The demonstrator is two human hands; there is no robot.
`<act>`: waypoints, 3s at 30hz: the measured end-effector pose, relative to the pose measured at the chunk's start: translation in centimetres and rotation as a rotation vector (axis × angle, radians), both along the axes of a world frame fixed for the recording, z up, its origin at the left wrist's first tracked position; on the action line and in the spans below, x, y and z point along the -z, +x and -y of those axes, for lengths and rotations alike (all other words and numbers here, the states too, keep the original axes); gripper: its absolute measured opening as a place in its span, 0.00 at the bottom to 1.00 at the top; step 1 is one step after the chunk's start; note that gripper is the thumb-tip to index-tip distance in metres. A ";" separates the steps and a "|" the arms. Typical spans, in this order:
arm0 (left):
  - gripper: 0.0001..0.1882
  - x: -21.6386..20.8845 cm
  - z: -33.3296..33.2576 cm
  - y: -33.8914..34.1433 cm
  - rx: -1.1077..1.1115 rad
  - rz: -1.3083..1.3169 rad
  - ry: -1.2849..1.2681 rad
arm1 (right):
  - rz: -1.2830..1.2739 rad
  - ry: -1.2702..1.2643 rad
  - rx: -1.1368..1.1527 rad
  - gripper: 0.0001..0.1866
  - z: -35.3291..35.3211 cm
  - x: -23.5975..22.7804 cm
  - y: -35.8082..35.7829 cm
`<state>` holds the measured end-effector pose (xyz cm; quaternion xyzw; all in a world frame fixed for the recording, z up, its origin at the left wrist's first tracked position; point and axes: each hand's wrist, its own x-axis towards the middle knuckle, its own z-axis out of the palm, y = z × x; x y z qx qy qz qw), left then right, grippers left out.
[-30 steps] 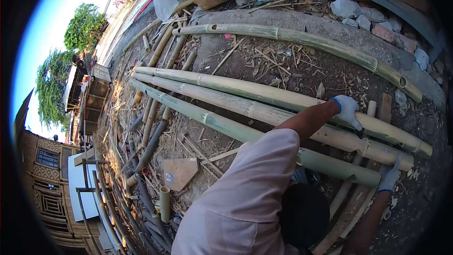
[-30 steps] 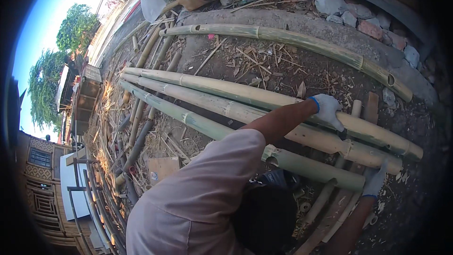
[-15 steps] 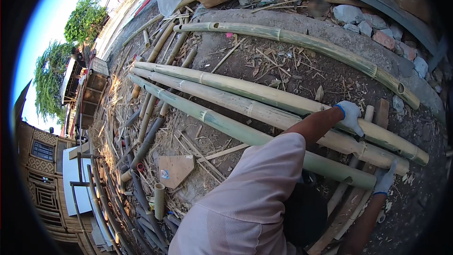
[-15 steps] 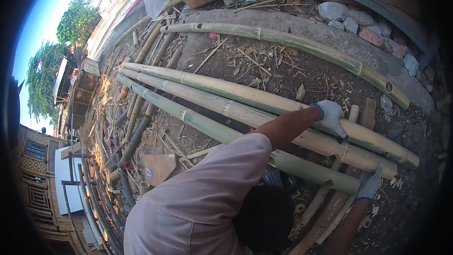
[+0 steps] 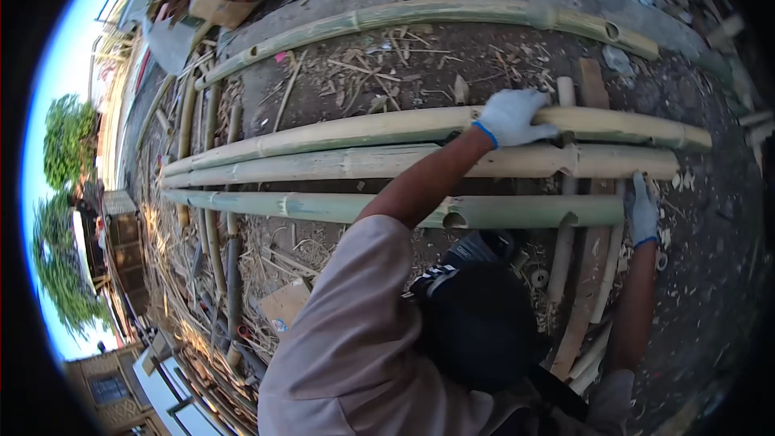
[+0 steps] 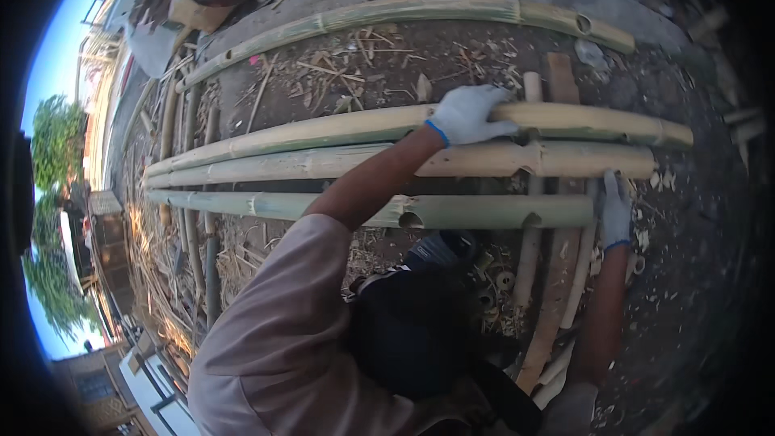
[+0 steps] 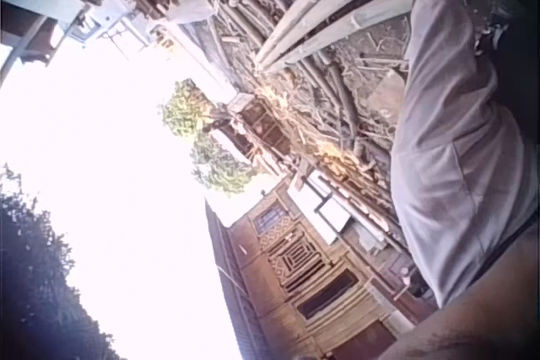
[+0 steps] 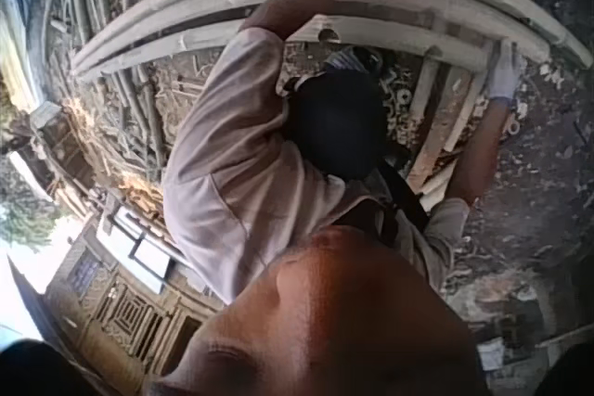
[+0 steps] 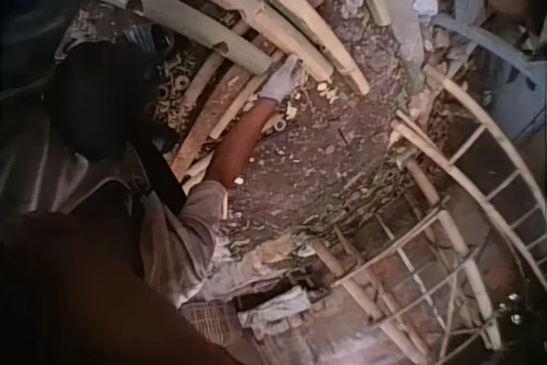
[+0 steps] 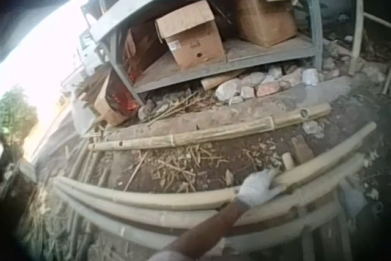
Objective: The person aligns bamboo poles on the ground and uses a machete to notch and carve into a specific bamboo pole.
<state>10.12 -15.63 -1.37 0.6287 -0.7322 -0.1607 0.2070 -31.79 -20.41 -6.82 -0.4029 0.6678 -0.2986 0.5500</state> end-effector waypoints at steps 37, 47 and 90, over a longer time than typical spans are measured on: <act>0.33 0.8 -13.4 9.4 -0.328 0.187 -0.112 | -0.005 -0.243 -0.381 0.14 -10.6 -3.2 0.0; 0.33 -0.4 -13.0 8.3 -0.317 0.108 -0.164 | 0.055 -0.331 -0.415 0.07 -10.6 0.3 -2.5; 0.28 1.9 -13.6 10.1 -0.333 0.262 -0.127 | -0.254 -0.477 -0.404 0.26 -11.2 -2.5 0.9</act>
